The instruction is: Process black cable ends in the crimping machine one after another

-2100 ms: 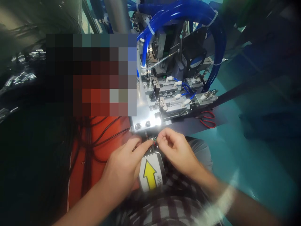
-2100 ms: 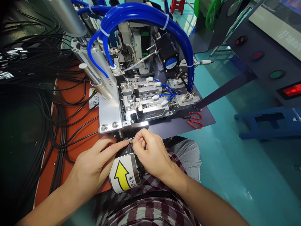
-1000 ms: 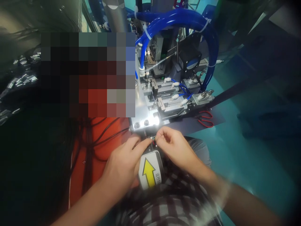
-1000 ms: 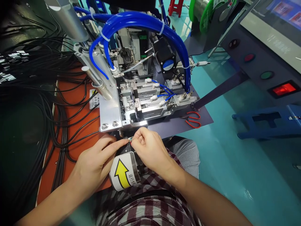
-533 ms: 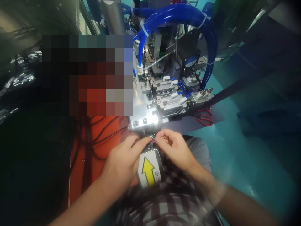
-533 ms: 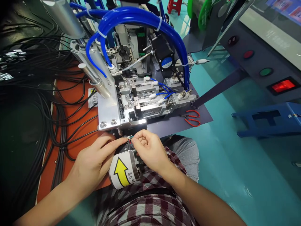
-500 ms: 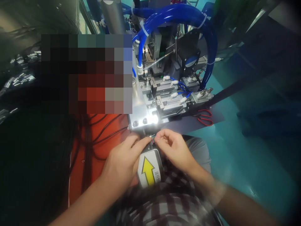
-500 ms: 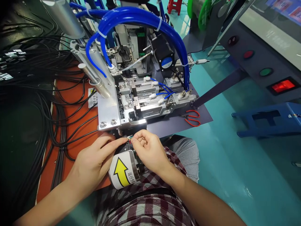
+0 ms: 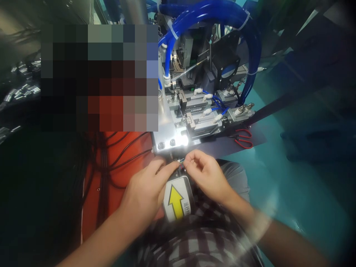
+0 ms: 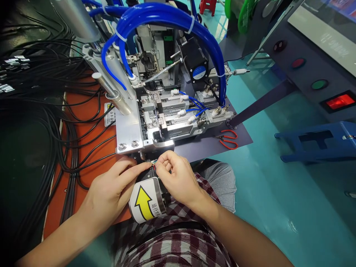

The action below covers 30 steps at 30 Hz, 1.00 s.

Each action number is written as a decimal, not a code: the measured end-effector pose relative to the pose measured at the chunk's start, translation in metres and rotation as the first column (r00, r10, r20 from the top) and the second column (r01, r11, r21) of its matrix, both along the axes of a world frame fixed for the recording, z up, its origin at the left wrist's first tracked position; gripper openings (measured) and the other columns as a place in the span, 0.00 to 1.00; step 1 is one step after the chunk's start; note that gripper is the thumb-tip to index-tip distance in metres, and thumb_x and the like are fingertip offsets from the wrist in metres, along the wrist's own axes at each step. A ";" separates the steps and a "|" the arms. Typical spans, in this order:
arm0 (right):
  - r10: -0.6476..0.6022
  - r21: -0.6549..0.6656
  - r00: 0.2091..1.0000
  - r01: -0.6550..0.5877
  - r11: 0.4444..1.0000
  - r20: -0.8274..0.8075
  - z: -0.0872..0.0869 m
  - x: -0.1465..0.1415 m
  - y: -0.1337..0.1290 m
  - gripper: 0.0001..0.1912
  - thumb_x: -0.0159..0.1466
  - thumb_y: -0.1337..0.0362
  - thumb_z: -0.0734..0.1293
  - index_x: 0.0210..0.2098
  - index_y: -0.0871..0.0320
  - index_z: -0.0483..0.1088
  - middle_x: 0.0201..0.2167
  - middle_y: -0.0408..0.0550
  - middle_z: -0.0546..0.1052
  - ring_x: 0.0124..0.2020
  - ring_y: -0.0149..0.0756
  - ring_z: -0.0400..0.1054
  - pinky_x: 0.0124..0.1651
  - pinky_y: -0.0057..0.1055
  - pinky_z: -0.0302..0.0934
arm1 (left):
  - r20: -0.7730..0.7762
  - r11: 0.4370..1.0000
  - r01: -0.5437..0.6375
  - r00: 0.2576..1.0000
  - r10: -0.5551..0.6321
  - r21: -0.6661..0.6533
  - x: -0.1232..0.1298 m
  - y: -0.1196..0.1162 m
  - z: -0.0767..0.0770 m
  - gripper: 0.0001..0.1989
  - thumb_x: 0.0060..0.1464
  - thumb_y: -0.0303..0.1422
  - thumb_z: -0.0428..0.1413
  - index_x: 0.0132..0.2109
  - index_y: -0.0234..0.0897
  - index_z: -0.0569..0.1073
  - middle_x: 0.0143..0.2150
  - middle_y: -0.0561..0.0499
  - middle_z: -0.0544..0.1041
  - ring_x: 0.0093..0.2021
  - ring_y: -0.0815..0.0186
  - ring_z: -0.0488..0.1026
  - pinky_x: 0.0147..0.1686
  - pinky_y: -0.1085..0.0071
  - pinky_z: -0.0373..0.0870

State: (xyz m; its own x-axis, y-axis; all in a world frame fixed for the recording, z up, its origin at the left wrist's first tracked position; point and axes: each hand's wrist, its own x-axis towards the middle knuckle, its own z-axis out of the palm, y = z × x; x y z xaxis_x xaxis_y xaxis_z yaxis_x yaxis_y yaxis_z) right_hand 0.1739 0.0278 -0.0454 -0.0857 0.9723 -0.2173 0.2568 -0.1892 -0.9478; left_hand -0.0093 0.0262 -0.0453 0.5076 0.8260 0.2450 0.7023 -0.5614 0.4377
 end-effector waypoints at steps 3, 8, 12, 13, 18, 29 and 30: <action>0.004 0.007 1.000 -0.003 1.000 -0.007 0.001 0.000 0.000 0.07 0.63 0.66 0.62 0.28 0.58 0.64 0.21 0.37 0.64 0.23 0.27 0.57 0.27 0.25 0.54 | -0.005 1.000 0.012 1.000 -0.012 0.000 0.000 0.001 0.002 0.16 0.60 0.25 0.46 0.51 0.34 0.74 0.36 0.48 0.72 0.30 0.66 0.72 0.26 0.74 0.69; 0.004 -0.016 1.000 -0.003 1.000 0.022 0.000 0.002 0.002 0.06 0.63 0.66 0.62 0.28 0.58 0.64 0.21 0.37 0.62 0.22 0.27 0.56 0.27 0.25 0.53 | -0.014 1.000 0.016 1.000 -0.016 0.010 0.001 0.003 0.005 0.16 0.59 0.24 0.47 0.50 0.33 0.75 0.36 0.47 0.72 0.29 0.66 0.73 0.25 0.74 0.69; 0.021 -0.016 0.998 -0.020 1.000 0.056 -0.002 0.003 0.003 0.06 0.63 0.66 0.61 0.29 0.58 0.64 0.21 0.37 0.63 0.22 0.27 0.56 0.27 0.25 0.53 | -0.012 1.000 0.018 1.000 -0.018 0.015 0.001 0.003 0.006 0.16 0.60 0.24 0.46 0.50 0.34 0.75 0.35 0.48 0.72 0.29 0.67 0.73 0.25 0.74 0.69; 0.024 -0.013 0.998 -0.023 1.000 0.066 -0.003 0.003 0.003 0.06 0.63 0.66 0.61 0.29 0.58 0.64 0.21 0.37 0.63 0.22 0.27 0.56 0.27 0.25 0.53 | -0.007 1.000 0.017 1.000 -0.017 0.012 0.001 0.003 0.006 0.16 0.60 0.24 0.46 0.50 0.34 0.75 0.35 0.48 0.73 0.29 0.67 0.73 0.25 0.75 0.69; 0.043 -0.026 0.995 -0.041 0.999 0.085 -0.002 0.006 0.003 0.06 0.63 0.65 0.62 0.29 0.58 0.65 0.21 0.37 0.63 0.23 0.27 0.57 0.27 0.25 0.54 | 0.051 1.000 0.004 0.999 -0.004 -0.002 0.001 0.002 0.004 0.14 0.60 0.25 0.47 0.48 0.34 0.74 0.38 0.48 0.75 0.34 0.67 0.75 0.30 0.75 0.71; -0.010 -0.084 0.998 0.005 0.996 -0.069 0.000 0.002 0.007 0.07 0.61 0.64 0.63 0.29 0.59 0.67 0.21 0.38 0.64 0.23 0.27 0.56 0.26 0.25 0.53 | 0.047 1.000 0.008 0.999 -0.008 0.003 0.001 0.002 0.005 0.13 0.61 0.25 0.48 0.48 0.32 0.74 0.38 0.47 0.75 0.33 0.66 0.75 0.30 0.74 0.71; -0.018 -0.090 0.996 0.010 0.996 -0.088 -0.001 0.001 0.007 0.07 0.61 0.64 0.63 0.28 0.59 0.66 0.20 0.38 0.62 0.22 0.26 0.55 0.25 0.25 0.52 | 0.048 1.000 0.007 0.999 -0.007 0.003 0.001 0.002 0.005 0.13 0.61 0.25 0.48 0.48 0.32 0.74 0.38 0.47 0.75 0.34 0.66 0.75 0.30 0.74 0.71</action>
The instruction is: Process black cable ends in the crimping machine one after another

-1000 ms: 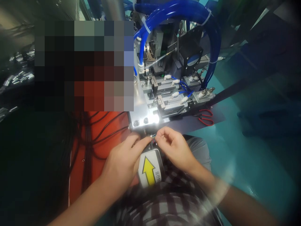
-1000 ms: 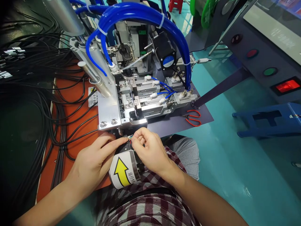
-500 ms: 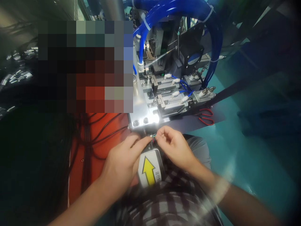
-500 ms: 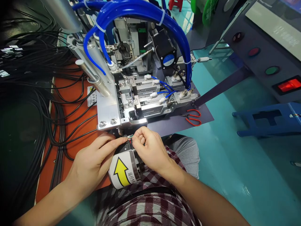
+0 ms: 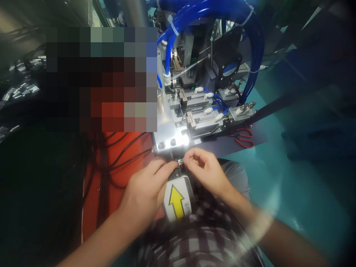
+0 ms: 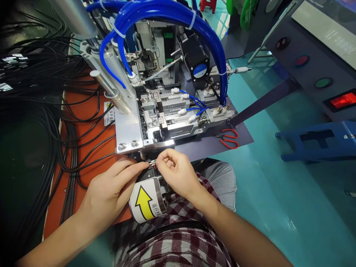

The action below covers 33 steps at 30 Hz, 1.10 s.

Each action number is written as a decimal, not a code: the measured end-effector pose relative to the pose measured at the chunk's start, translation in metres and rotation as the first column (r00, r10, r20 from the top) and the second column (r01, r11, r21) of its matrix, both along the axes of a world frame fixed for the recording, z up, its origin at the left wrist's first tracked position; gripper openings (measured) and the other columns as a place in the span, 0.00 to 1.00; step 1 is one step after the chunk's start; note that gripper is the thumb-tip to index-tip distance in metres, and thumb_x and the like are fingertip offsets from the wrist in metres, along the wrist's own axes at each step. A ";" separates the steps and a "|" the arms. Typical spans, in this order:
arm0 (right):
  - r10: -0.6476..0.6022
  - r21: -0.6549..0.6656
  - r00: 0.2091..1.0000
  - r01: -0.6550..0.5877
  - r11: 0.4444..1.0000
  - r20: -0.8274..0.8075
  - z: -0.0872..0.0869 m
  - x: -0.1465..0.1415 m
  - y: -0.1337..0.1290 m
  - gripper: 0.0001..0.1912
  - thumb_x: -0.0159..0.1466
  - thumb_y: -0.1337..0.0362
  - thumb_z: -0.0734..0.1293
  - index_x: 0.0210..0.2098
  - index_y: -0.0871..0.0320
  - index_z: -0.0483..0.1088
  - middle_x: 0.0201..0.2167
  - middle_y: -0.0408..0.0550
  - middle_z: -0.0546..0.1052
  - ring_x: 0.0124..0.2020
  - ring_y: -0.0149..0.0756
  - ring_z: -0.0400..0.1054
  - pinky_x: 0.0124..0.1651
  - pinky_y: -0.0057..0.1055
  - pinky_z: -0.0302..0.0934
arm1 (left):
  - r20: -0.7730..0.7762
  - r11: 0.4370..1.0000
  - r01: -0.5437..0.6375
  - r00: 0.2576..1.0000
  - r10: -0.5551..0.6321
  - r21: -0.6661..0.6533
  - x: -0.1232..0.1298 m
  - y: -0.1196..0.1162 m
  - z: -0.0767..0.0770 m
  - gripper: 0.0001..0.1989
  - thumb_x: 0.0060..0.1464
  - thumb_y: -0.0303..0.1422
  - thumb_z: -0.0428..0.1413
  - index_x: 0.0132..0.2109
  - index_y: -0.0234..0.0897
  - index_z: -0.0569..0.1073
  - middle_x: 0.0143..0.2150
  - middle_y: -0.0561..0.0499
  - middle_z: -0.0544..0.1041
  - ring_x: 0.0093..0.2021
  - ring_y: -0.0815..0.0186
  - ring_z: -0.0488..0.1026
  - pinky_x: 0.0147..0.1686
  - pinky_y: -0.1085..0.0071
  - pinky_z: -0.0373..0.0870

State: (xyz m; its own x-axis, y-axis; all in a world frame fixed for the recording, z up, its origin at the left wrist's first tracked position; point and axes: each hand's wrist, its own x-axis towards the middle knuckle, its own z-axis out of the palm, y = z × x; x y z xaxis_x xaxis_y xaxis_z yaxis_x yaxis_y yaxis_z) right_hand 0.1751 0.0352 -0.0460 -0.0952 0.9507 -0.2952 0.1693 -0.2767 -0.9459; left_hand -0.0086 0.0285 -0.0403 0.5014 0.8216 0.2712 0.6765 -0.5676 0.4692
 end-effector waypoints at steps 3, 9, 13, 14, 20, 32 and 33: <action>-0.010 -0.017 1.000 0.010 1.000 -0.014 -0.001 -0.001 0.000 0.08 0.61 0.63 0.64 0.28 0.59 0.65 0.18 0.35 0.58 0.20 0.26 0.50 0.23 0.25 0.48 | -0.001 1.000 -0.002 1.000 0.002 0.001 0.000 0.000 -0.001 0.13 0.61 0.25 0.48 0.48 0.33 0.74 0.38 0.47 0.75 0.34 0.66 0.75 0.30 0.75 0.71; -0.017 0.043 0.998 0.014 0.999 0.061 -0.002 -0.004 -0.005 0.06 0.62 0.64 0.63 0.28 0.58 0.65 0.20 0.37 0.62 0.21 0.26 0.54 0.25 0.25 0.52 | 0.000 1.000 -0.001 1.000 0.001 0.007 0.000 -0.001 -0.002 0.13 0.61 0.24 0.48 0.48 0.33 0.74 0.39 0.48 0.75 0.34 0.67 0.75 0.31 0.74 0.72; -0.013 0.113 0.984 -0.007 0.994 0.175 0.001 -0.004 -0.003 0.06 0.61 0.67 0.62 0.27 0.58 0.64 0.21 0.38 0.64 0.22 0.27 0.57 0.27 0.25 0.54 | -0.005 1.000 0.012 1.000 -0.012 0.015 0.000 0.000 -0.002 0.14 0.60 0.24 0.48 0.48 0.31 0.74 0.38 0.46 0.74 0.34 0.66 0.75 0.30 0.74 0.72; -0.004 0.092 0.983 -0.014 0.996 0.184 0.003 -0.004 -0.002 0.06 0.61 0.67 0.62 0.27 0.58 0.64 0.21 0.38 0.64 0.22 0.27 0.57 0.27 0.25 0.54 | -0.012 1.000 0.018 1.000 -0.018 0.017 -0.001 0.000 -0.002 0.14 0.60 0.23 0.48 0.49 0.31 0.74 0.38 0.46 0.74 0.33 0.65 0.75 0.30 0.73 0.72; 0.070 -0.171 0.997 -0.076 0.982 -0.040 0.005 0.004 0.004 0.08 0.62 0.62 0.63 0.29 0.59 0.66 0.19 0.38 0.66 0.19 0.26 0.59 0.24 0.24 0.54 | -0.024 0.999 0.035 0.999 -0.035 0.024 -0.001 0.000 -0.001 0.14 0.60 0.23 0.48 0.49 0.29 0.74 0.38 0.45 0.74 0.33 0.64 0.74 0.30 0.72 0.72; -0.093 0.082 0.994 0.088 0.993 0.063 -0.003 -0.007 -0.003 0.06 0.61 0.64 0.64 0.28 0.59 0.67 0.21 0.38 0.64 0.21 0.26 0.56 0.25 0.25 0.53 | 0.005 1.000 0.022 1.000 -0.022 0.022 -0.001 -0.002 -0.003 0.14 0.60 0.23 0.49 0.49 0.29 0.74 0.39 0.45 0.74 0.34 0.65 0.74 0.31 0.73 0.72; -0.096 0.041 0.994 0.094 0.995 0.045 -0.002 -0.007 -0.002 0.06 0.60 0.64 0.64 0.28 0.59 0.67 0.20 0.38 0.65 0.21 0.26 0.56 0.25 0.25 0.53 | 0.007 0.999 0.025 1.000 -0.025 0.022 -0.001 -0.002 -0.003 0.14 0.60 0.23 0.48 0.49 0.29 0.74 0.39 0.46 0.74 0.34 0.65 0.74 0.31 0.73 0.72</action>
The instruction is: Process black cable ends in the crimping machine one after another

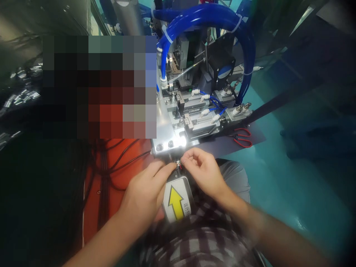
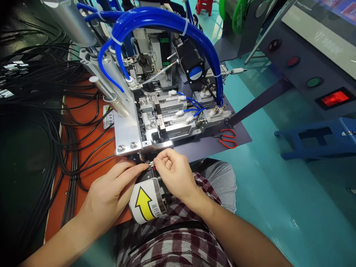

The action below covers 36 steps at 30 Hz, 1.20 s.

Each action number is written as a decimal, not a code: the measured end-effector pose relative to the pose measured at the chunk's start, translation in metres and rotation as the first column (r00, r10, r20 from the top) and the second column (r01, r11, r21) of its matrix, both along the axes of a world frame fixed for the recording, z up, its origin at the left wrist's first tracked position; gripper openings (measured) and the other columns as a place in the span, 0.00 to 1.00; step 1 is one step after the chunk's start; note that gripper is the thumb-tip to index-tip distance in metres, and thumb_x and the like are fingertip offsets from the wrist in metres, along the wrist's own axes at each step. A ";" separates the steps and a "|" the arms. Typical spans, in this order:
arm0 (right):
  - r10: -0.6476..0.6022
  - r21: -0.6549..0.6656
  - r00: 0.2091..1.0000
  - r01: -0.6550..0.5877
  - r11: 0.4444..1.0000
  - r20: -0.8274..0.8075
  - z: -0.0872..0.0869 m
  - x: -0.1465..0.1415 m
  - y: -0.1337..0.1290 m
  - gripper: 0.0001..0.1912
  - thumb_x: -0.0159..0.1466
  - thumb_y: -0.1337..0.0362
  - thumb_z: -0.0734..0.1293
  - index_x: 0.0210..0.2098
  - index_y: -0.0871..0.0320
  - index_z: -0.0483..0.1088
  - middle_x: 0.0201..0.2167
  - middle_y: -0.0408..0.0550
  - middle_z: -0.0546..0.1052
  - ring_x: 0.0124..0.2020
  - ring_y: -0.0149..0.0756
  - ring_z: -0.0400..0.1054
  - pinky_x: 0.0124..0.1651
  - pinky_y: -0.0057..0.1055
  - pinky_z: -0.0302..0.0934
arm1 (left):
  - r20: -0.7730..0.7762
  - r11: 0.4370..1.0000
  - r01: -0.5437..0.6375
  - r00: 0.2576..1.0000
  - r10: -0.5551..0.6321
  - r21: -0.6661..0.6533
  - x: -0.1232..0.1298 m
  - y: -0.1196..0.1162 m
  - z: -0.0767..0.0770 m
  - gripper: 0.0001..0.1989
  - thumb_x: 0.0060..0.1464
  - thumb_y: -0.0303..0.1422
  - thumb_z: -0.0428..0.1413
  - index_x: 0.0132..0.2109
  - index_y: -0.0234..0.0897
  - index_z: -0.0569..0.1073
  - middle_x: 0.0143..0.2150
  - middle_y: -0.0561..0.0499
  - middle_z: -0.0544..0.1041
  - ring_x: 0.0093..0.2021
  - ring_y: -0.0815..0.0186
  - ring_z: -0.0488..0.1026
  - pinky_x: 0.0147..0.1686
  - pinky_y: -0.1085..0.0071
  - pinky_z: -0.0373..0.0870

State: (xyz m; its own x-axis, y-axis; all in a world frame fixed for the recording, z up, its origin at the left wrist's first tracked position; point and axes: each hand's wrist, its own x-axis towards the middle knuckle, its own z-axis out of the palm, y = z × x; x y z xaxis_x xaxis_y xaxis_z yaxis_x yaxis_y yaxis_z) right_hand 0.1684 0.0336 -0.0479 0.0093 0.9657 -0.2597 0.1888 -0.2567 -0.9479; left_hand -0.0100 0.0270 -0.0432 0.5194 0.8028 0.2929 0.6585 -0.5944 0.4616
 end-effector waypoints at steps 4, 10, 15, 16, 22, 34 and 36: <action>0.003 -0.134 0.997 -0.013 0.991 -0.075 0.002 0.004 0.007 0.07 0.59 0.63 0.65 0.27 0.60 0.67 0.19 0.37 0.64 0.20 0.25 0.56 0.23 0.23 0.51 | -0.005 1.000 0.006 1.000 -0.006 0.008 -0.001 0.001 0.000 0.14 0.60 0.23 0.48 0.49 0.30 0.74 0.39 0.46 0.74 0.34 0.66 0.74 0.31 0.74 0.71; -0.023 -0.284 0.978 -0.037 0.958 -0.206 0.002 0.008 0.003 0.10 0.61 0.61 0.64 0.26 0.61 0.65 0.19 0.37 0.65 0.16 0.22 0.54 0.19 0.23 0.47 | -0.022 1.000 0.001 1.000 -0.001 -0.006 -0.001 0.001 -0.001 0.14 0.61 0.24 0.47 0.49 0.30 0.74 0.37 0.46 0.73 0.33 0.66 0.73 0.30 0.74 0.71; -0.031 -0.294 0.968 -0.046 0.955 -0.249 0.000 0.001 -0.015 0.10 0.59 0.60 0.67 0.29 0.62 0.69 0.17 0.36 0.62 0.17 0.23 0.53 0.19 0.22 0.47 | -0.021 1.000 -0.004 1.000 0.004 -0.005 -0.002 0.000 -0.001 0.14 0.60 0.24 0.48 0.49 0.30 0.74 0.37 0.46 0.73 0.33 0.66 0.73 0.31 0.74 0.72; -0.039 -0.297 0.968 -0.037 0.954 -0.247 0.000 -0.001 -0.016 0.09 0.58 0.61 0.67 0.28 0.62 0.69 0.16 0.35 0.61 0.17 0.23 0.53 0.20 0.22 0.47 | -0.023 1.000 -0.007 1.000 0.006 -0.004 -0.002 0.000 -0.001 0.14 0.60 0.24 0.48 0.49 0.30 0.74 0.37 0.46 0.73 0.32 0.66 0.73 0.31 0.74 0.72; 0.025 0.038 0.994 -0.030 0.999 0.108 0.004 0.002 -0.014 0.05 0.59 0.67 0.65 0.27 0.60 0.69 0.20 0.39 0.67 0.21 0.26 0.59 0.25 0.24 0.54 | -0.018 1.000 -0.015 1.000 0.015 0.002 0.000 0.001 0.000 0.14 0.60 0.23 0.48 0.48 0.30 0.74 0.38 0.47 0.74 0.33 0.66 0.74 0.31 0.74 0.72; 0.121 0.313 0.877 -0.290 0.904 0.464 0.014 0.008 -0.004 0.06 0.60 0.72 0.62 0.28 0.60 0.67 0.23 0.41 0.69 0.24 0.28 0.63 0.29 0.25 0.56 | -0.014 1.000 -0.013 1.000 0.013 -0.012 -0.001 -0.001 -0.002 0.13 0.60 0.24 0.48 0.49 0.31 0.74 0.38 0.47 0.73 0.34 0.66 0.73 0.31 0.74 0.72; 0.137 0.297 0.878 -0.297 0.907 0.460 0.014 0.008 -0.003 0.06 0.60 0.72 0.62 0.28 0.60 0.67 0.24 0.42 0.69 0.25 0.28 0.63 0.29 0.25 0.56 | -0.014 1.000 -0.016 1.000 0.016 -0.004 0.000 -0.001 -0.001 0.14 0.60 0.24 0.48 0.49 0.30 0.74 0.38 0.47 0.73 0.34 0.66 0.73 0.31 0.74 0.71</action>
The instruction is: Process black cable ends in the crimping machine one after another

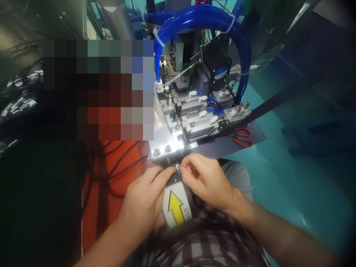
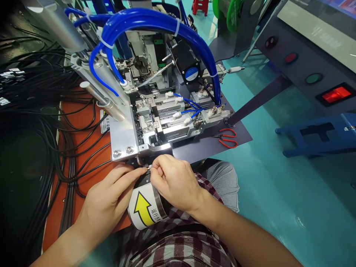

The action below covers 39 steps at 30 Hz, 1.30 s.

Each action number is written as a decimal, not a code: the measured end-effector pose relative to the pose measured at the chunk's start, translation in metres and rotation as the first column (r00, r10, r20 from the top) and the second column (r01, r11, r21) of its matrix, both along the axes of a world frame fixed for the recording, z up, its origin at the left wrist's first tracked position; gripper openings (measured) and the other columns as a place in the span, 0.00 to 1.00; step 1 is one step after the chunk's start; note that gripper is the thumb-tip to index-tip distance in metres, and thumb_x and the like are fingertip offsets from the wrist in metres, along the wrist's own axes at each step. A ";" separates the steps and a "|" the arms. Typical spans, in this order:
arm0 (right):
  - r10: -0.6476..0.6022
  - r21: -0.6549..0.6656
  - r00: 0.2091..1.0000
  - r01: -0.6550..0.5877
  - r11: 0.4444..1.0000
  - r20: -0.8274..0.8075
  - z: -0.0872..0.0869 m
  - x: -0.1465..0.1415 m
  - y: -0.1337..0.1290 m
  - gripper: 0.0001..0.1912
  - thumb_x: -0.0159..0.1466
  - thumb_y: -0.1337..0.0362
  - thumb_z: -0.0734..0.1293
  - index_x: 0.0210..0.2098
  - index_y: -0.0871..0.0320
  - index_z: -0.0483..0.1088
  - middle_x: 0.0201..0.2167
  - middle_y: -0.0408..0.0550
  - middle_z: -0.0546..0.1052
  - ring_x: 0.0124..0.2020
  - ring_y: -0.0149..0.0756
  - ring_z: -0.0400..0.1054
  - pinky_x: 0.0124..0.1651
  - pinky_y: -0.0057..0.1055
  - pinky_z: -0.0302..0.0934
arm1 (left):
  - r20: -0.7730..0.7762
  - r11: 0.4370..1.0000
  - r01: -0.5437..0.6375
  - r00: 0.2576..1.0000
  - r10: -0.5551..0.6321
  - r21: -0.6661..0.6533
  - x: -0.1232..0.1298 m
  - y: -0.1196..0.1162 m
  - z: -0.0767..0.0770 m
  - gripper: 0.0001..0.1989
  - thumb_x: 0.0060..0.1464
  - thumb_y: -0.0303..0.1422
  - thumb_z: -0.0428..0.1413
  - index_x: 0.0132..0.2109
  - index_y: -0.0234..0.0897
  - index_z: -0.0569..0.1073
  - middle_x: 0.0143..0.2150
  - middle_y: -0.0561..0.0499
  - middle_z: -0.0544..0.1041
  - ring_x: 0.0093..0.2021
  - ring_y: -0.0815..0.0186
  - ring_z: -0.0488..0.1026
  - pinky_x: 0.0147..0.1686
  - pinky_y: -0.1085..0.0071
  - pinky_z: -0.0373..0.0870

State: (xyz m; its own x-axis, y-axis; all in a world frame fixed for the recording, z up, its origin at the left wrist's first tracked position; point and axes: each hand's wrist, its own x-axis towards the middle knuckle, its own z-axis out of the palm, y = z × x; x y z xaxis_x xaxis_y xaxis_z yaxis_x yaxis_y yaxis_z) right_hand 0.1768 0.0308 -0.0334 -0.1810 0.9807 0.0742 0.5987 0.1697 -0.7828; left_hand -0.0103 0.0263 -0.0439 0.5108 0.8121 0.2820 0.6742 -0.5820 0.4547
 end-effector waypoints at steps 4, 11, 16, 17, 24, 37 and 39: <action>-0.053 -0.185 0.986 0.024 0.983 -0.156 -0.003 0.002 0.003 0.05 0.60 0.71 0.62 0.27 0.59 0.66 0.22 0.40 0.67 0.23 0.28 0.61 0.28 0.25 0.55 | -0.009 1.000 0.001 1.000 -0.001 0.001 0.000 0.001 0.001 0.14 0.60 0.24 0.48 0.49 0.30 0.75 0.38 0.47 0.73 0.34 0.66 0.73 0.31 0.74 0.71; -0.271 -0.532 0.824 -0.043 0.846 -0.498 -0.011 0.003 0.007 0.04 0.59 0.70 0.64 0.27 0.59 0.66 0.16 0.34 0.61 0.17 0.23 0.54 0.21 0.22 0.49 | -0.024 1.000 -0.003 1.000 0.003 0.002 -0.001 0.001 0.001 0.14 0.61 0.24 0.47 0.48 0.31 0.75 0.36 0.47 0.72 0.31 0.67 0.73 0.30 0.74 0.72; -0.334 -0.615 0.737 -0.137 0.777 -0.587 -0.019 0.005 0.006 0.08 0.60 0.63 0.66 0.27 0.60 0.65 0.15 0.34 0.62 0.16 0.23 0.54 0.21 0.22 0.48 | -0.071 1.000 0.001 0.997 -0.001 0.001 -0.002 0.001 0.004 0.14 0.61 0.24 0.47 0.49 0.34 0.74 0.37 0.48 0.72 0.30 0.69 0.74 0.29 0.76 0.71; -0.336 -0.614 0.730 -0.145 0.776 -0.596 -0.022 0.005 0.006 0.10 0.60 0.60 0.67 0.27 0.60 0.65 0.16 0.34 0.63 0.16 0.23 0.55 0.22 0.23 0.49 | -0.074 1.000 0.001 0.997 -0.001 0.003 -0.002 0.001 0.004 0.14 0.61 0.24 0.47 0.49 0.34 0.74 0.37 0.48 0.72 0.31 0.69 0.74 0.29 0.76 0.72; -0.278 -0.505 0.769 -0.067 0.861 -0.576 -0.029 0.000 0.000 0.16 0.66 0.54 0.60 0.28 0.58 0.64 0.20 0.36 0.65 0.18 0.24 0.59 0.24 0.25 0.54 | -0.062 1.000 0.001 0.998 0.001 0.030 0.001 0.003 0.005 0.14 0.61 0.24 0.46 0.48 0.33 0.74 0.36 0.48 0.73 0.30 0.69 0.74 0.29 0.76 0.71; -0.365 -0.574 0.622 -0.169 0.801 -0.693 -0.025 -0.004 0.001 0.13 0.61 0.55 0.68 0.29 0.59 0.65 0.16 0.34 0.66 0.18 0.25 0.59 0.28 0.26 0.54 | -0.054 0.998 0.000 0.999 0.003 0.065 0.001 0.004 0.004 0.13 0.62 0.25 0.46 0.49 0.34 0.73 0.36 0.49 0.73 0.30 0.69 0.75 0.28 0.77 0.71; -0.371 -0.573 0.604 -0.178 0.800 -0.705 -0.025 -0.004 0.001 0.13 0.61 0.55 0.68 0.29 0.59 0.65 0.16 0.34 0.66 0.18 0.25 0.59 0.28 0.26 0.54 | -0.052 0.998 -0.001 0.999 0.004 0.056 0.001 0.004 0.004 0.13 0.62 0.25 0.46 0.49 0.35 0.72 0.37 0.49 0.73 0.31 0.69 0.75 0.29 0.77 0.71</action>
State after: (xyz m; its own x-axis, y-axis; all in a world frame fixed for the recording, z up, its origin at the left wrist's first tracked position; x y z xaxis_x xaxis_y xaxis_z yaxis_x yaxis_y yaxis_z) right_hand 0.1730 0.0315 -0.0581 -0.2259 0.8867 -0.4033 -0.2766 -0.4554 -0.8462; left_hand -0.0092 0.0304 -0.0399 0.5242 0.7971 0.2996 0.6975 -0.6038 0.3859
